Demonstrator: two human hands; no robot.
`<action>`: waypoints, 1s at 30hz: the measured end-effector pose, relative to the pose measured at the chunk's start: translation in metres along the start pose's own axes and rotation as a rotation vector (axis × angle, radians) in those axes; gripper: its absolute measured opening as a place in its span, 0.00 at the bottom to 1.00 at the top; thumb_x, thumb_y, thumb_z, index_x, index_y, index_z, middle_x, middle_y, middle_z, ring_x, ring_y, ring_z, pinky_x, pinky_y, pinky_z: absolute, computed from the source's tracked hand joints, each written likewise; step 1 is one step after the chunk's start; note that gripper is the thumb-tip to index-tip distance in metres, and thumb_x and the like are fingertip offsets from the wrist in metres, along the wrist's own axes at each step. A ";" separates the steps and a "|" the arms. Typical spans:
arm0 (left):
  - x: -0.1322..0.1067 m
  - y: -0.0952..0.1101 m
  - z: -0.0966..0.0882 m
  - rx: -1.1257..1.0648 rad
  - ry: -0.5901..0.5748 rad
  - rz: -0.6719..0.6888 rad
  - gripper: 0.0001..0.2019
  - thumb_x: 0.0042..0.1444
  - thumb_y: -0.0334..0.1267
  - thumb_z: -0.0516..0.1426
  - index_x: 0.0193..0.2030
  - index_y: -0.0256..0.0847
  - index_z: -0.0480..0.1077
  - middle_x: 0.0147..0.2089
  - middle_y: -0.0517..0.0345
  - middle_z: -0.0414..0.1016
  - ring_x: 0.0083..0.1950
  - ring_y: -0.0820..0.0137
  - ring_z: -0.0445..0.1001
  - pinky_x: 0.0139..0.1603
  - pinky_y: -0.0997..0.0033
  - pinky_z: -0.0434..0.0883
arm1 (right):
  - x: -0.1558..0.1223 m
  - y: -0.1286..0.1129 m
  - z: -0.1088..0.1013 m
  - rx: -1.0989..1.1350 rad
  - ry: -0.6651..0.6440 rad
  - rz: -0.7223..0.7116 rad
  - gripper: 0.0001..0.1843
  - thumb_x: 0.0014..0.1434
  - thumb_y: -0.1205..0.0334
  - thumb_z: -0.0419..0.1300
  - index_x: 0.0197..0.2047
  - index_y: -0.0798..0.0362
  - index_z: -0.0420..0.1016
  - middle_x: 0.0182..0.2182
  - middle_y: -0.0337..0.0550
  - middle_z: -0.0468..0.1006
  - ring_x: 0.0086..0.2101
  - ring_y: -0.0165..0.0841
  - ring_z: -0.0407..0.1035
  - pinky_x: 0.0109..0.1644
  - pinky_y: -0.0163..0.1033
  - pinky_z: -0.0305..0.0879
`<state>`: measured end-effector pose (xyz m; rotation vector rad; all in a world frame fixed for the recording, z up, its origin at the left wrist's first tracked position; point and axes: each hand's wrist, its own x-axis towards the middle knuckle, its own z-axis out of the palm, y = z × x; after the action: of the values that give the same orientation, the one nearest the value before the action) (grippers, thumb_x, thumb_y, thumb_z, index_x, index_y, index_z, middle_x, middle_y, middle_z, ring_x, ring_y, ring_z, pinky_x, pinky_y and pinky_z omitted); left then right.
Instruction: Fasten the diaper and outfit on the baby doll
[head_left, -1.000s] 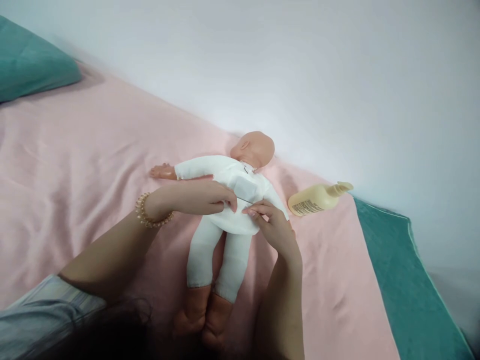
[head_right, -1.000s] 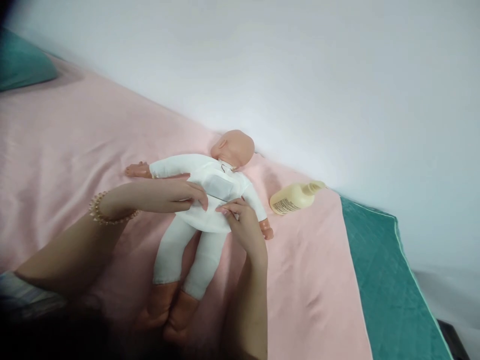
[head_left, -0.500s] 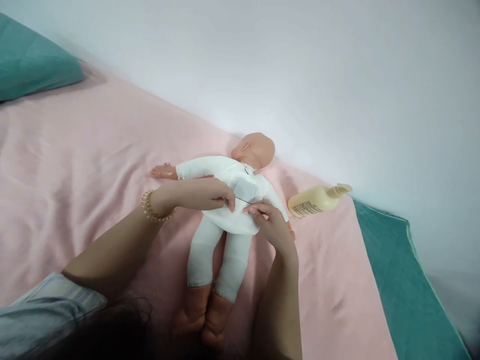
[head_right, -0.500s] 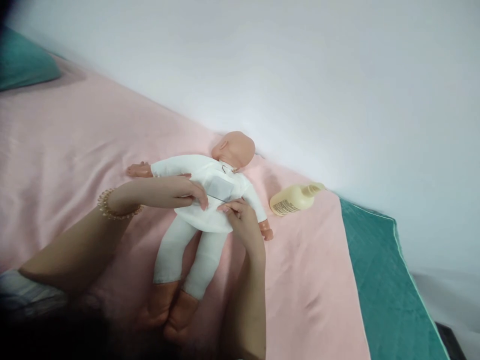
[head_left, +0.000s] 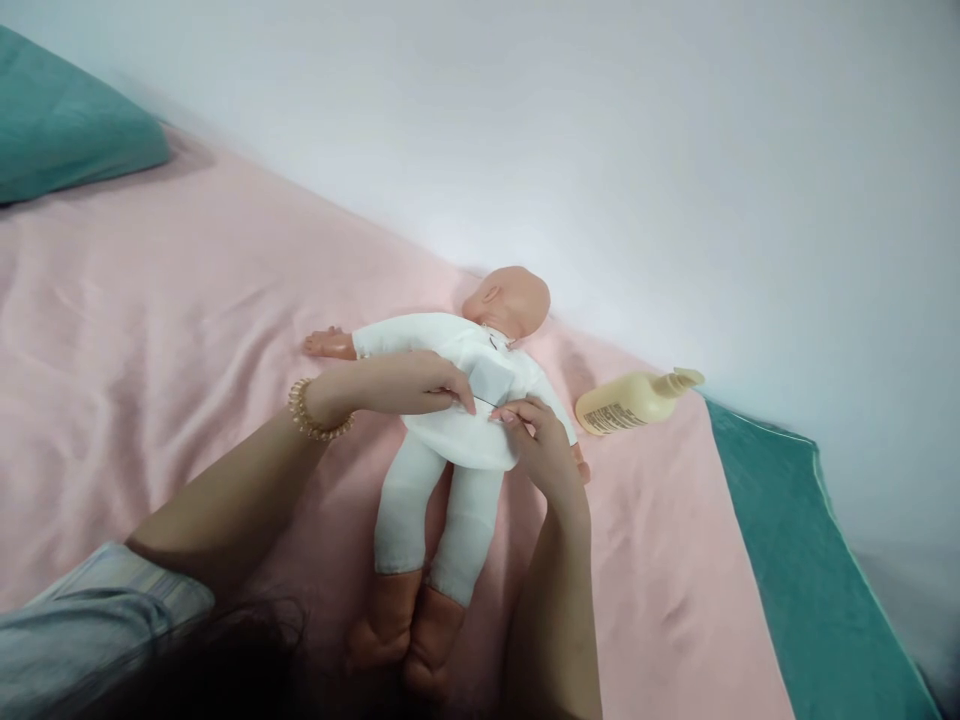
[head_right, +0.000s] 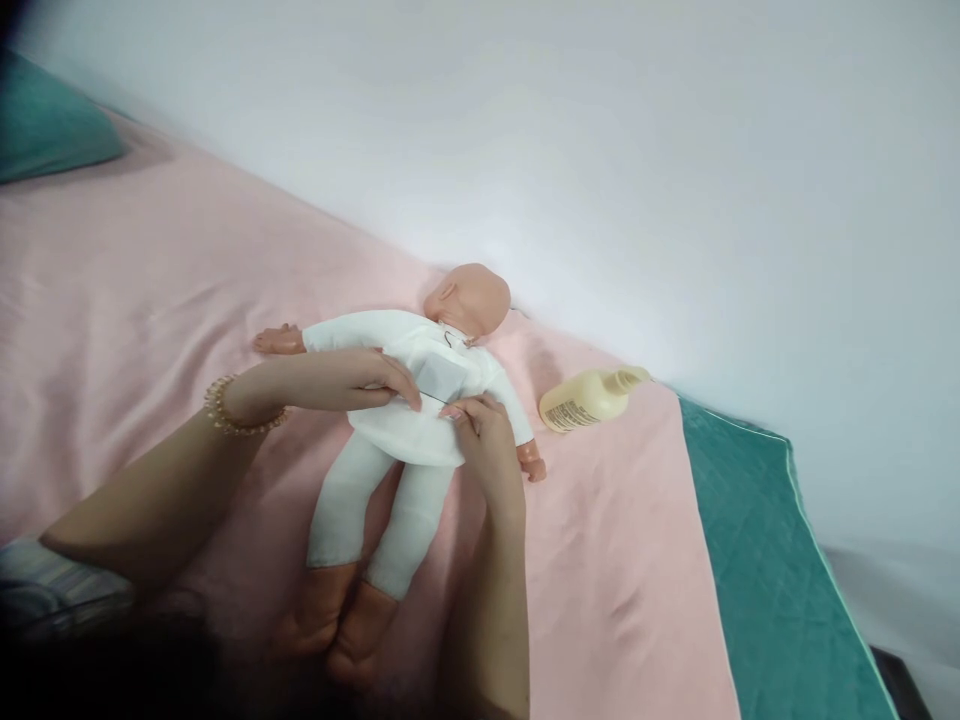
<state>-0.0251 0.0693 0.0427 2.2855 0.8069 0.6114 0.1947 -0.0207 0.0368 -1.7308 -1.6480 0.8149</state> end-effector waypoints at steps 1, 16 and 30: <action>0.000 0.003 -0.002 -0.011 -0.092 0.059 0.15 0.58 0.35 0.50 0.40 0.49 0.79 0.44 0.63 0.82 0.45 0.63 0.77 0.53 0.60 0.73 | 0.000 -0.001 0.000 0.001 0.019 -0.010 0.13 0.64 0.58 0.54 0.36 0.48 0.80 0.41 0.42 0.77 0.45 0.38 0.69 0.52 0.43 0.63; 0.015 -0.002 0.010 -0.159 -0.094 -0.038 0.16 0.54 0.29 0.50 0.39 0.43 0.78 0.39 0.62 0.81 0.40 0.66 0.76 0.45 0.67 0.71 | 0.016 0.012 0.021 -0.084 0.271 -0.137 0.12 0.66 0.61 0.49 0.34 0.50 0.71 0.37 0.44 0.74 0.43 0.39 0.67 0.52 0.47 0.62; 0.028 -0.016 0.046 0.165 0.255 0.044 0.13 0.63 0.34 0.47 0.45 0.37 0.72 0.50 0.47 0.77 0.54 0.57 0.72 0.58 0.51 0.66 | 0.041 0.026 0.031 -0.115 0.248 -0.310 0.16 0.69 0.54 0.47 0.48 0.52 0.72 0.48 0.49 0.76 0.51 0.40 0.66 0.60 0.49 0.60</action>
<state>0.0161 0.0798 0.0059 2.4109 0.9599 0.9000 0.1877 0.0195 -0.0038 -1.5260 -1.7573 0.3525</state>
